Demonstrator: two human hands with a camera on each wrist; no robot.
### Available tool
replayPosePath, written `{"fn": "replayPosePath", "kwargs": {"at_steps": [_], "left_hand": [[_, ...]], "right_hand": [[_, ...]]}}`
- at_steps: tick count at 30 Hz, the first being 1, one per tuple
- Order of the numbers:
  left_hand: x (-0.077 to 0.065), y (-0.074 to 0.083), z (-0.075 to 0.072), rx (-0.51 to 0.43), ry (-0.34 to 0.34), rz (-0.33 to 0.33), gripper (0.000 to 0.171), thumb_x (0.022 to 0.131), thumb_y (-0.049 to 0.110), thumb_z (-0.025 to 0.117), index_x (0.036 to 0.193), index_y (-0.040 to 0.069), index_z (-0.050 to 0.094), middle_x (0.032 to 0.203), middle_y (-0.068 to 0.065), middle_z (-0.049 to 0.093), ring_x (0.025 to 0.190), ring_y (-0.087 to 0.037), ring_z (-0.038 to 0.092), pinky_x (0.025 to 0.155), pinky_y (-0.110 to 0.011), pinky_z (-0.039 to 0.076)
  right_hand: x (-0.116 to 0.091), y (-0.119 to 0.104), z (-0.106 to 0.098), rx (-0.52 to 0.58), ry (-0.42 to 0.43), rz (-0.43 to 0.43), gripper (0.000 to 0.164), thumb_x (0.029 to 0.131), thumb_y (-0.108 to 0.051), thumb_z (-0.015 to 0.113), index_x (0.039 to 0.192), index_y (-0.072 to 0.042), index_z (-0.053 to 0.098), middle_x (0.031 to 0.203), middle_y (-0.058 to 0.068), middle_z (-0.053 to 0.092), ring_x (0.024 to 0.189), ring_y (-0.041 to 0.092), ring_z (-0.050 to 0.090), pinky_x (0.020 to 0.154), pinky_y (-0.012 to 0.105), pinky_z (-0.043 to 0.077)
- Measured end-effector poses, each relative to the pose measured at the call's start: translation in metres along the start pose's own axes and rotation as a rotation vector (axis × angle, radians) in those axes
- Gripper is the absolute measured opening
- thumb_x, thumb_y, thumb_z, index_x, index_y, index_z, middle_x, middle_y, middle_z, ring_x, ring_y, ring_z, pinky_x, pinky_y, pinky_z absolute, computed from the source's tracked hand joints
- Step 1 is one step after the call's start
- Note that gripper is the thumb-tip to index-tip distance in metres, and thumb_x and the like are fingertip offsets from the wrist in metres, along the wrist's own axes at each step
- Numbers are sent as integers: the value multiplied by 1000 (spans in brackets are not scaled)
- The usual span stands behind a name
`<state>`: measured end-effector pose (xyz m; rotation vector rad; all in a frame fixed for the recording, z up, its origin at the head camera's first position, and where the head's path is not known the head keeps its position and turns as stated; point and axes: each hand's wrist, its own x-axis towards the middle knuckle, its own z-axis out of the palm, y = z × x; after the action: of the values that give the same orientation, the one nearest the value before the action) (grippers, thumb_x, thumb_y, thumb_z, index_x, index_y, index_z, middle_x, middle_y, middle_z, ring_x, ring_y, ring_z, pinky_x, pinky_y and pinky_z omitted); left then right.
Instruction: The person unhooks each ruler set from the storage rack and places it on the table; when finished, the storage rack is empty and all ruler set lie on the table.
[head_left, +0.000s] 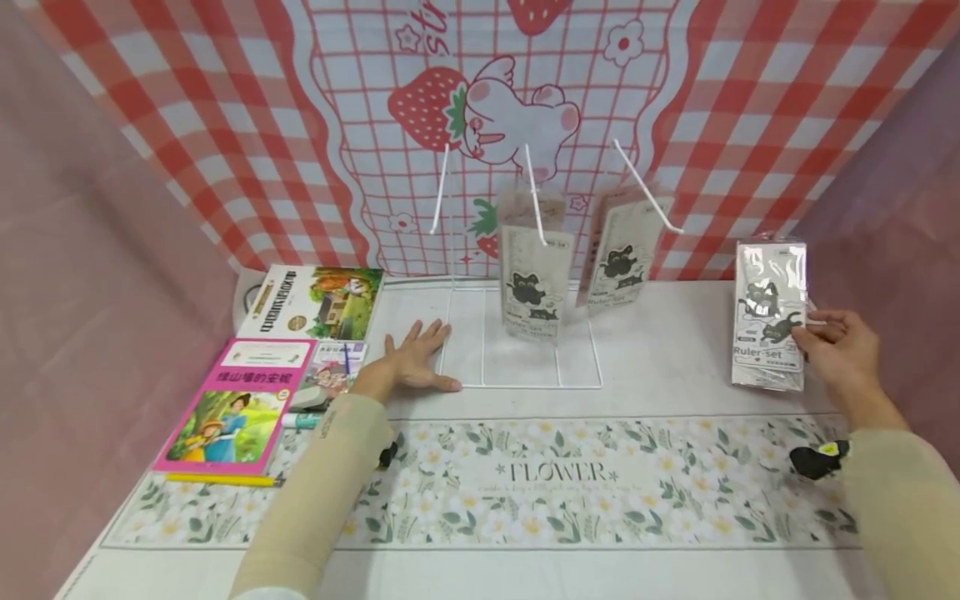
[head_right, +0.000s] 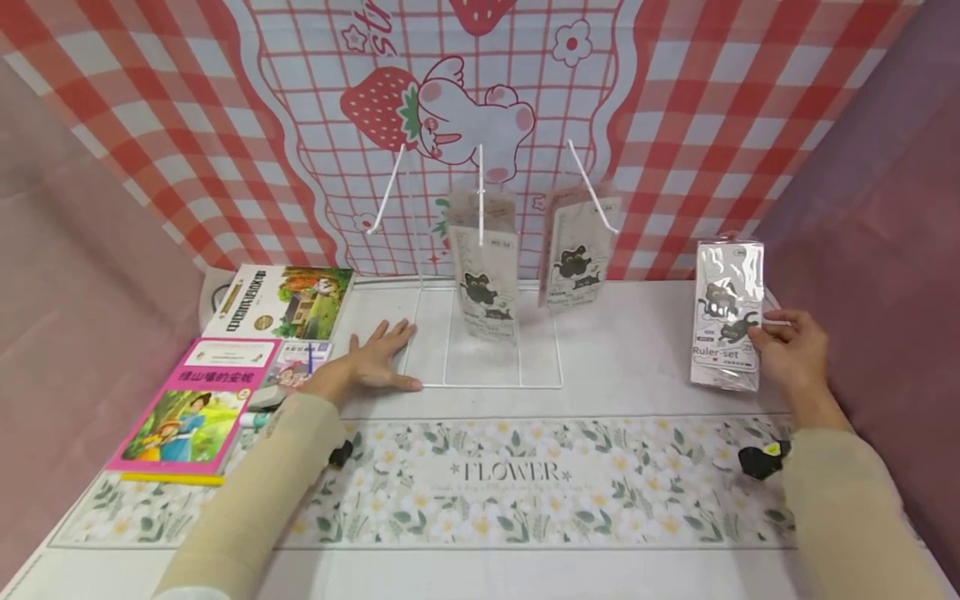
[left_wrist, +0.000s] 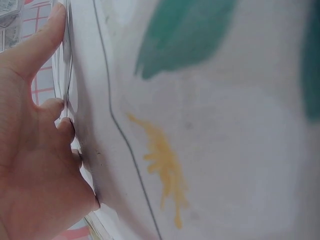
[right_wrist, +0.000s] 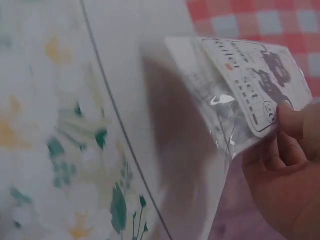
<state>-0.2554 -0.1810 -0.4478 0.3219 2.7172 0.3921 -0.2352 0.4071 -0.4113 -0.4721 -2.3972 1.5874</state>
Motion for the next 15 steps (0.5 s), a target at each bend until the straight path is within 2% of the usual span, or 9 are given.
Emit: {"fn": "replayPosePath", "kwargs": {"at_steps": [5,8,10,13,15], "left_hand": [[0,3,0,5,7,5,113,73,70,68,157,27,6,167,1,-1,154,-32,-9,114,-73,-11],[1,5,2,5,1,10,113,73,69,68,157,27,6,167,2,-2,154,-31,-9,114,-73,-11],[1,5,3,8,-6,13,112,73,70,68,157,27,6,167,3,-2,154,-30,-9,114,-73,-11],[2,7,5,20,-8,17,112,73,71,66,157,28,6,167,3,-3,154,-30,-9,114,-74,-9],[3,8,5,24,-8,17,112,73,72,66,157,28,5,167,3,-3,154,-30,-9,114,-73,-9]], "right_hand": [[15,16,-13,-109,-66,69,19,93,-16,58,94,-34,53,64,-41,50,61,-20,50,53,9,45],[20,25,-22,-132,-129,180,19,93,-18,57,96,-37,52,66,-40,48,63,-16,50,54,15,48],[23,30,-27,-116,-138,250,19,93,-17,58,98,-35,52,65,-37,50,62,-11,52,53,19,48],[26,35,-31,-136,-69,314,17,92,-17,58,96,-33,52,60,-34,48,58,-10,50,50,19,47],[28,38,-31,-99,0,350,17,91,-16,59,89,-32,54,55,-32,48,54,-12,48,48,15,46]]}}
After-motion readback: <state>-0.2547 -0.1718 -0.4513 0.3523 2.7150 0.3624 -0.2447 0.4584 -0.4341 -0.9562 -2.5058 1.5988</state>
